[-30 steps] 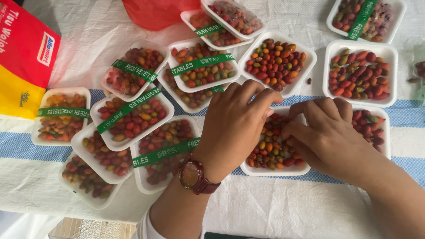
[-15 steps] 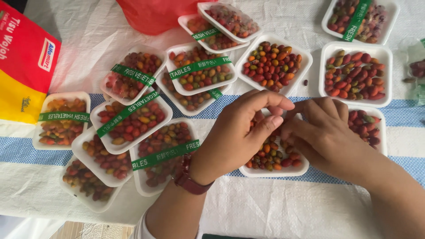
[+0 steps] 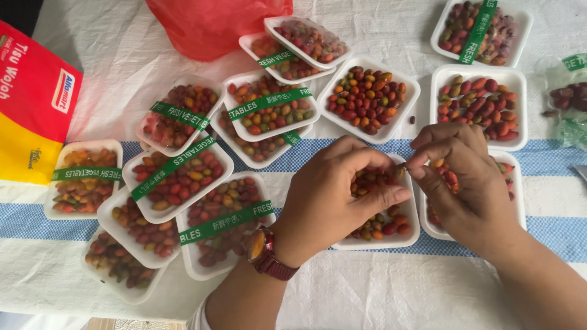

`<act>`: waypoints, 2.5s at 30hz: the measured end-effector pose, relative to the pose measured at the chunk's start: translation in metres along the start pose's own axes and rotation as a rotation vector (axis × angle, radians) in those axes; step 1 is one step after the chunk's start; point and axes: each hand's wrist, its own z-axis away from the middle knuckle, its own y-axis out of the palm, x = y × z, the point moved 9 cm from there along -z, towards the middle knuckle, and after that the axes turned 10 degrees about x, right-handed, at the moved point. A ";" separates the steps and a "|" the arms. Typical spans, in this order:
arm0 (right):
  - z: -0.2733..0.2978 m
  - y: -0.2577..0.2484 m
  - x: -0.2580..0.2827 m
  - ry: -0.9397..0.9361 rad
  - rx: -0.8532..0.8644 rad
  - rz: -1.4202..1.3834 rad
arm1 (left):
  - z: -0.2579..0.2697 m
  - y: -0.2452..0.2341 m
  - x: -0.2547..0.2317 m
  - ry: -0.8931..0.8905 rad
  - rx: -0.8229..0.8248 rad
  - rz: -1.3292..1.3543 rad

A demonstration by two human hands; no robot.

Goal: Sort and clean small fruits into styrofoam trays for packaging

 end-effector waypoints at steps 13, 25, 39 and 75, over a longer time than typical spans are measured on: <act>-0.004 0.003 -0.002 -0.066 0.044 -0.038 | -0.001 0.007 -0.003 0.118 0.013 -0.006; -0.009 0.005 -0.001 -0.110 0.043 -0.040 | -0.004 0.021 -0.005 0.211 0.107 -0.072; -0.005 0.007 0.005 -0.187 -0.065 0.018 | -0.004 0.030 -0.009 0.358 -0.035 -0.332; -0.009 -0.014 0.015 -0.215 -0.161 -0.103 | -0.013 0.026 0.027 0.102 -0.047 -0.081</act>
